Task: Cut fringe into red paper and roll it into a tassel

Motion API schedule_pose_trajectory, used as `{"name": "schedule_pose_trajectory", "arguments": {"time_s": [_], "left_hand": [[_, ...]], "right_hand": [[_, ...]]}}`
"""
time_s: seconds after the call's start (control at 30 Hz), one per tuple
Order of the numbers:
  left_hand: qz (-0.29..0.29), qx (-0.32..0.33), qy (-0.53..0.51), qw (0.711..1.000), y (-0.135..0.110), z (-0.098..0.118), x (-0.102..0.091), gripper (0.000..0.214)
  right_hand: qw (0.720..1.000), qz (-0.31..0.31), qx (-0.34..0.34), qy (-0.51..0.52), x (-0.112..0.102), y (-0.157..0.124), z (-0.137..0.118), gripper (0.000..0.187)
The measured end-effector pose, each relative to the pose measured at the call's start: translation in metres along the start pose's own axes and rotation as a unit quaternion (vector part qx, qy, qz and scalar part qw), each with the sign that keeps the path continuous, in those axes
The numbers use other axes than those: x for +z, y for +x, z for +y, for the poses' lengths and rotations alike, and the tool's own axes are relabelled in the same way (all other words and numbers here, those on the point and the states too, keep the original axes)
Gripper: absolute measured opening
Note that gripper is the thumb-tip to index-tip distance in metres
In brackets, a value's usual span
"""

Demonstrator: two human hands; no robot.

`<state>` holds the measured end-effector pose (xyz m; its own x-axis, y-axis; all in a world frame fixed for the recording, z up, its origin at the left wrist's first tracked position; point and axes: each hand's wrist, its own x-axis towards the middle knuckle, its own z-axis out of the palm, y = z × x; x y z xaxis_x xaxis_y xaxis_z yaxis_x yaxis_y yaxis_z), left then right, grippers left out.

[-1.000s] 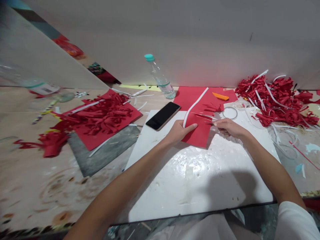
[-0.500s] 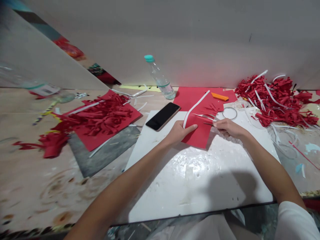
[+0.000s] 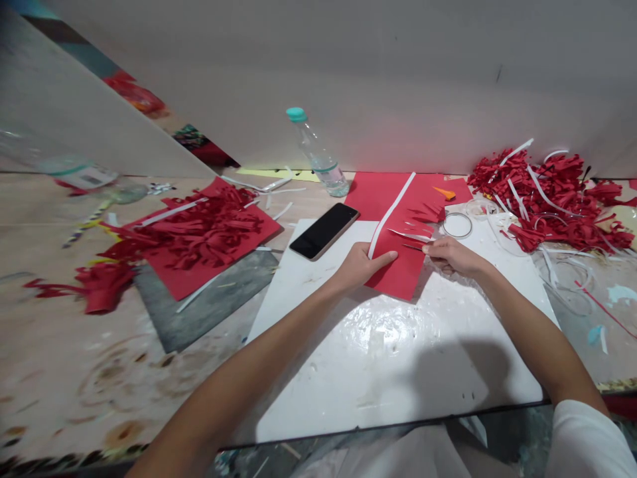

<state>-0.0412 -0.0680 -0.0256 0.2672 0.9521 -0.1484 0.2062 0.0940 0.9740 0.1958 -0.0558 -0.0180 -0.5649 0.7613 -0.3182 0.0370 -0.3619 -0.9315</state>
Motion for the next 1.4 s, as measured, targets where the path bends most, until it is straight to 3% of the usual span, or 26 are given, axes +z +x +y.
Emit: {"name": "schedule_pose_trajectory", "arguments": {"time_s": [0.73, 1.17, 1.4], "left_hand": [[-0.016, -0.007, 0.006, 1.0, -0.004, 0.004, 0.005, 0.043], [-0.045, 0.017, 0.005, 0.999, -0.006, 0.001, 0.01, 0.045], [-0.041, 0.016, 0.019, 0.999, -0.006, 0.001, 0.011, 0.048]], "right_hand": [[1.0, -0.003, 0.007, 0.005, 0.007, -0.001, 0.0, 0.046], [0.999, 0.035, -0.003, 0.016, 0.017, -0.003, -0.004, 0.032], [0.999, 0.05, 0.008, 0.009, 0.019, -0.003, -0.006, 0.043]]}}
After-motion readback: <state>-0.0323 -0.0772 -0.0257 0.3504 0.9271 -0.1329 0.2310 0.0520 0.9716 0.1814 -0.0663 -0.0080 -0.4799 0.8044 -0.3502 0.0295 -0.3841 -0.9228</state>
